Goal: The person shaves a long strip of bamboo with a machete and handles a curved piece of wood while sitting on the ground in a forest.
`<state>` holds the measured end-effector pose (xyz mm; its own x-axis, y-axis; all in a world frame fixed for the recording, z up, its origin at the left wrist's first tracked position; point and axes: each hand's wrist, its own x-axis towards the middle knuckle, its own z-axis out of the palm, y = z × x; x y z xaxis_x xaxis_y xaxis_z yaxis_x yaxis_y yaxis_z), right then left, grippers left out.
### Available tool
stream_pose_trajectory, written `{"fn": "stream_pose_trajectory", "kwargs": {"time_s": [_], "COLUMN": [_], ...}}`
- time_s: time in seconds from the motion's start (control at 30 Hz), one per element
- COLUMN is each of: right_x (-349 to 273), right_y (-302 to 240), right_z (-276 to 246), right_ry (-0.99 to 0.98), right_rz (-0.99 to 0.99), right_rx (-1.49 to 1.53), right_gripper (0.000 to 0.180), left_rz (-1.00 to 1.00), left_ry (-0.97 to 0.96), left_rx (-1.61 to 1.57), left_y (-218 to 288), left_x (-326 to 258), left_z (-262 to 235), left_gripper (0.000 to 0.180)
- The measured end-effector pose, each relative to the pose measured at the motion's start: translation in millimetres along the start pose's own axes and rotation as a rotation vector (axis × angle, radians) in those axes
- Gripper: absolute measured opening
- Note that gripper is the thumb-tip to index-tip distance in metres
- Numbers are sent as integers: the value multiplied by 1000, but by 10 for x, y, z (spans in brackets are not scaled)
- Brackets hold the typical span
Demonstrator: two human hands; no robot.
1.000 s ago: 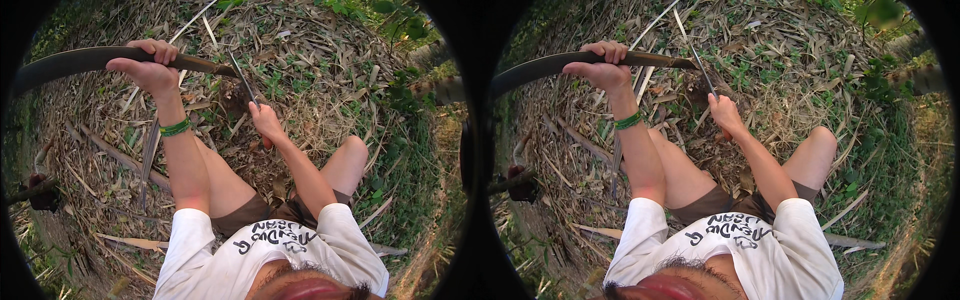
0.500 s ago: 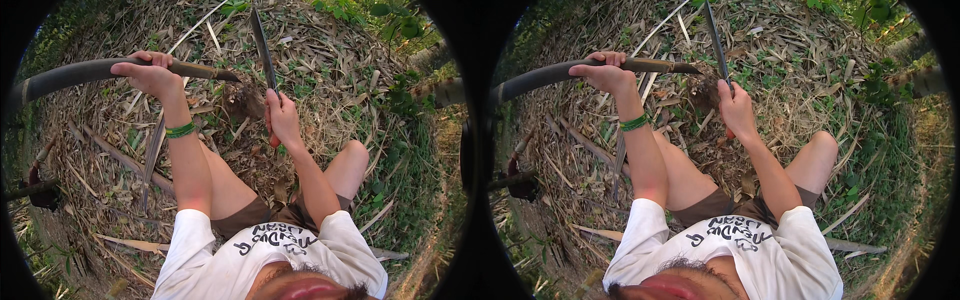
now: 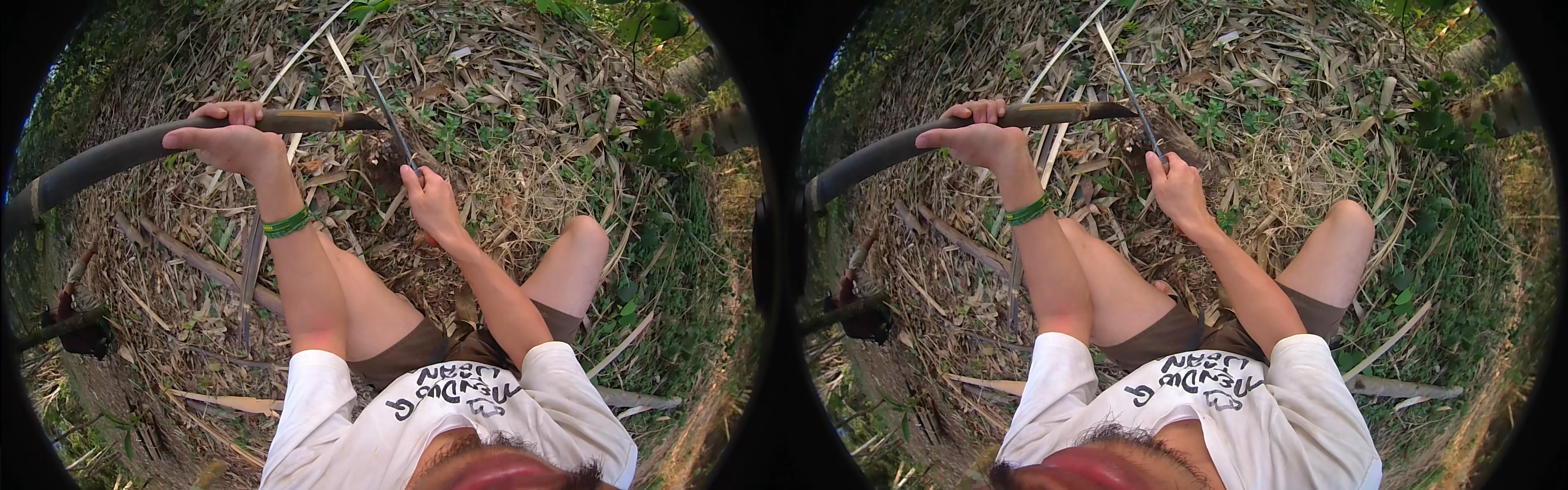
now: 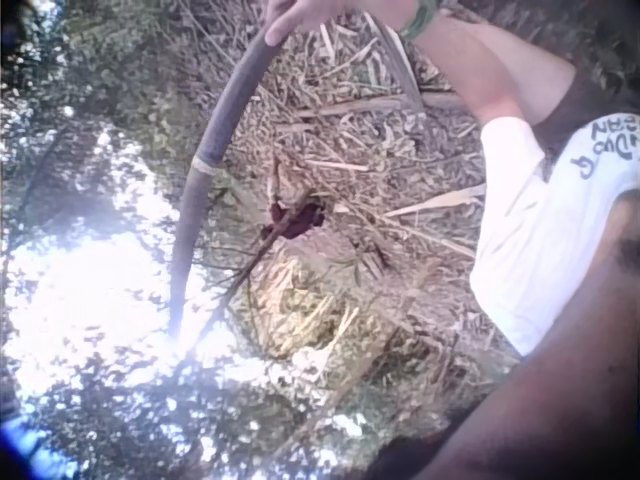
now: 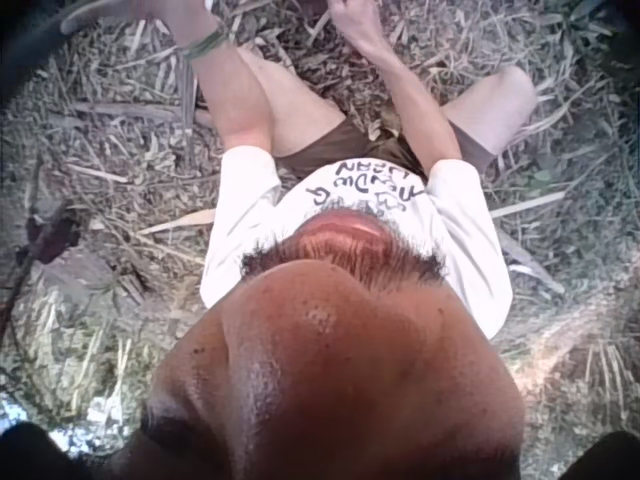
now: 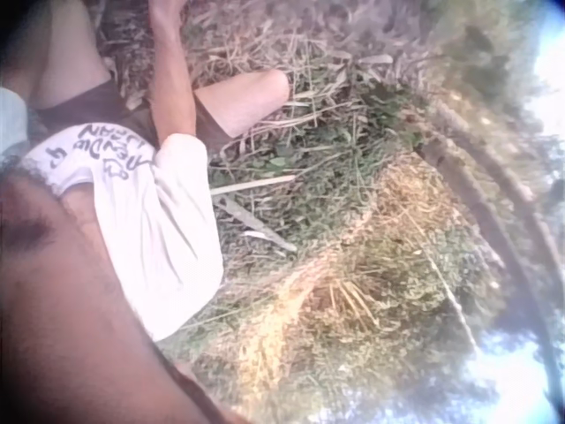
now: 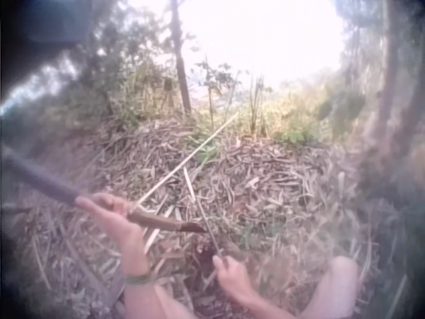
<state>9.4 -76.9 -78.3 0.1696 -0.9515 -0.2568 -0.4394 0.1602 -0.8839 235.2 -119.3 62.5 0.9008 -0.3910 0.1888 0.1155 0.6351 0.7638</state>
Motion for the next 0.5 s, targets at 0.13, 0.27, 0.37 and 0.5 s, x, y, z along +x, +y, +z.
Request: {"fn": "stream_pose_trajectory", "kwargs": {"time_s": [0.13, 0.27, 0.37, 0.5], "right_x": [159, 213, 109, 197], "right_y": [382, 180, -85, 220], "right_z": [170, 14, -44, 89], "right_ry": [38, -83, 1, 42], "right_rz": [33, 115, 16, 21], "right_rx": [-142, -137, -77, -205], "right_gripper": [52, 51, 52, 54], "left_rz": [-17, 0, -5, -2], "left_ry": [24, 3, -8, -45], "left_rx": [4, -17, -40, -40], "left_y": [-21, 10, 16, -17], "left_x": [2, -3, -33, -55], "left_z": [4, -39, -41, 27], "left_gripper": [79, 79, 79, 78]}}
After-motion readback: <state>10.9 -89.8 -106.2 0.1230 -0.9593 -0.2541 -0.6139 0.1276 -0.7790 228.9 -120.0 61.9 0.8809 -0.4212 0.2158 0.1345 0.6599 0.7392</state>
